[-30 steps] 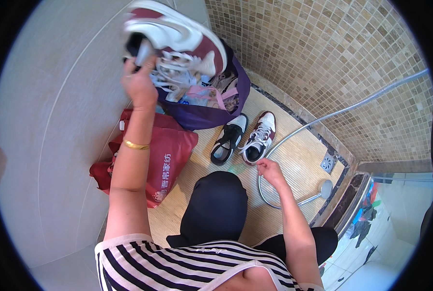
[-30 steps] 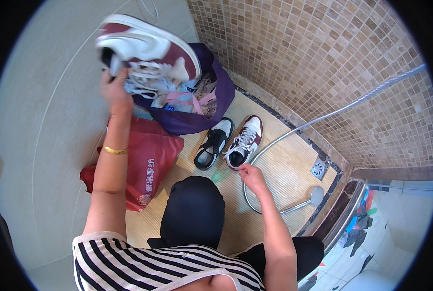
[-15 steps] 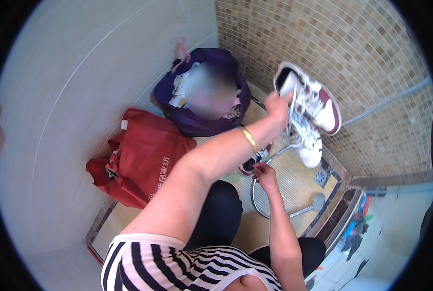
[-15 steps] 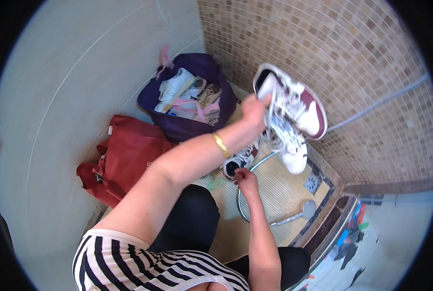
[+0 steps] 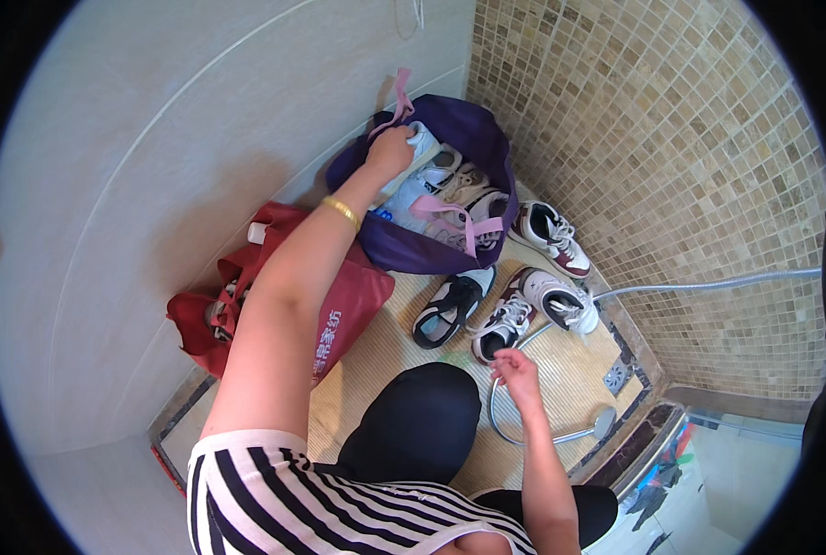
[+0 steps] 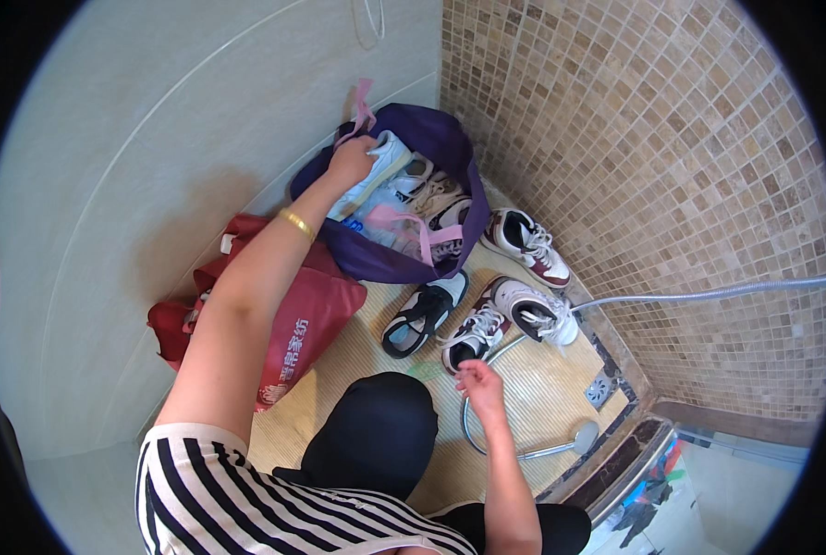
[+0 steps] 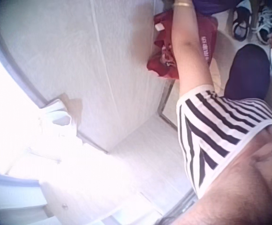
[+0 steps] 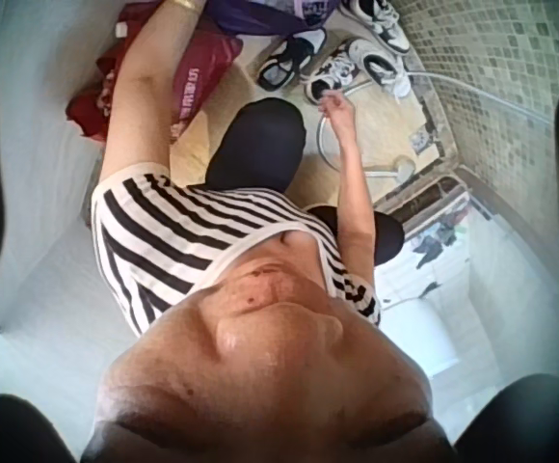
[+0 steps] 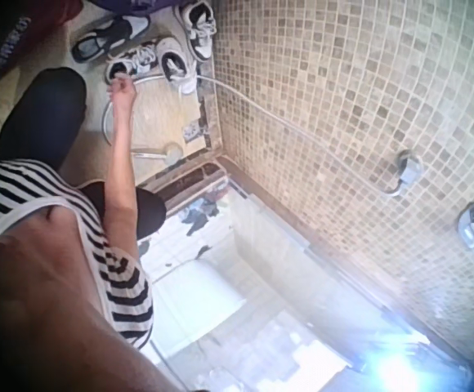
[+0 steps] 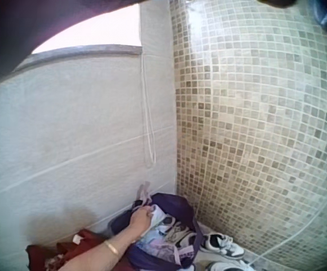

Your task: The person sits on the bathroom floor and unpacks multiple pairs of shoes from bags, then uses a handheld showerhead to rinse the shoes and the floor.

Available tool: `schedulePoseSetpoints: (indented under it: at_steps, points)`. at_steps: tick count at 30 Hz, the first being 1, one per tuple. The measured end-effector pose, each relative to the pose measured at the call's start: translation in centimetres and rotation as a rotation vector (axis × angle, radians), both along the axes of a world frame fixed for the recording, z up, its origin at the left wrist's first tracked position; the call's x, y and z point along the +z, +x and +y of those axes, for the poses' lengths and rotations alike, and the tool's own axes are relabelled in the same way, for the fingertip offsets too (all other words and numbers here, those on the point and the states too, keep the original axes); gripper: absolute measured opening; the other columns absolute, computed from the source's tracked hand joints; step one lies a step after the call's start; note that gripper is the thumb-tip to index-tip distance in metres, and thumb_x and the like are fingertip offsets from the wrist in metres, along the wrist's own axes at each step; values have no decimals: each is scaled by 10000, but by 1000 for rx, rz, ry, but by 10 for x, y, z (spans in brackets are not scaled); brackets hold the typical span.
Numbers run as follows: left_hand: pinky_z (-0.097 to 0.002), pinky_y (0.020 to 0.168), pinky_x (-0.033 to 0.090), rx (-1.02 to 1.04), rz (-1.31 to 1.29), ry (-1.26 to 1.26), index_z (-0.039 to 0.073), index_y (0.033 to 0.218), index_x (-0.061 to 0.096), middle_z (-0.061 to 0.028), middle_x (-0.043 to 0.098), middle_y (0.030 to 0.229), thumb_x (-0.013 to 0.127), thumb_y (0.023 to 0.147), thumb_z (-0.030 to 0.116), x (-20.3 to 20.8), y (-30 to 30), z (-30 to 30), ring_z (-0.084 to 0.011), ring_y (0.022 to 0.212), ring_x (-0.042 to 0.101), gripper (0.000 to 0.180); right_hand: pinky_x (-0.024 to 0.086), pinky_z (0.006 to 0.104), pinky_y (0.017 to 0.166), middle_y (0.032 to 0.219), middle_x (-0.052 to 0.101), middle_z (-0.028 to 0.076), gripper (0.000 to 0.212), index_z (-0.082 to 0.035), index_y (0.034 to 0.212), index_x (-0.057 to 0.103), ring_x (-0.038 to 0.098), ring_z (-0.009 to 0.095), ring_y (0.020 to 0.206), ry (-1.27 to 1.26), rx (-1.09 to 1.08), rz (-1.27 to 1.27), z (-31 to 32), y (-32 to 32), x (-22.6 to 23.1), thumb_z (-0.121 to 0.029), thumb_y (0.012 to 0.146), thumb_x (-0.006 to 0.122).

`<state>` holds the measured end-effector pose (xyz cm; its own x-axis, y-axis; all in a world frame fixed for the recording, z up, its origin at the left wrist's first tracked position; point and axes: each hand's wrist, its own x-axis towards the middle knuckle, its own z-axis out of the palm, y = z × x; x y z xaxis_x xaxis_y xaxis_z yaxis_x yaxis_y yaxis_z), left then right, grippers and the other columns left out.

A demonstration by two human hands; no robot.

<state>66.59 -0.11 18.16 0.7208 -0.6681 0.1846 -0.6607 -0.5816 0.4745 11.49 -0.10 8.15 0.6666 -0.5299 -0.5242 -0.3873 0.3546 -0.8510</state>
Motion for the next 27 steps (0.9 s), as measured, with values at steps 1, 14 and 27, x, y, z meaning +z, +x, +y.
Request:
schedulePoseSetpoints:
  at_steps: [1, 14, 27]
  points:
    - [-457, 996, 538, 18, -51, 69, 56, 1315, 662, -178, 734, 1200, 774, 890, 200, -21, 19, -1, -365, 1155, 685, 463, 519, 244, 598, 936, 743, 76, 165, -25, 1163, 689, 689, 124, 726, 21, 3, 11, 9, -2, -3, -59, 1018, 617]
    - [-415, 938, 542, -148, -64, -270, 2, 1137, 708, -135, 734, 1158, 894, 724, 114, 6, -56, 27, -330, 1042, 710, 466, 510, 266, 601, 910, 737, 41, 159, -32, 1145, 706, 668, 113, 713, -116, 27, 158, 43, -34, -22, -58, 1010, 627]
    - [-414, 755, 519, -994, -575, -834, 159, 789, 632, -56, 610, 845, 713, 758, 147, 167, -294, -82, -262, 856, 661, 87, 561, 298, 661, 885, 739, 80, 184, -19, 1148, 715, 702, 145, 732, -142, 8, 93, 31, -22, -3, -71, 977, 674]
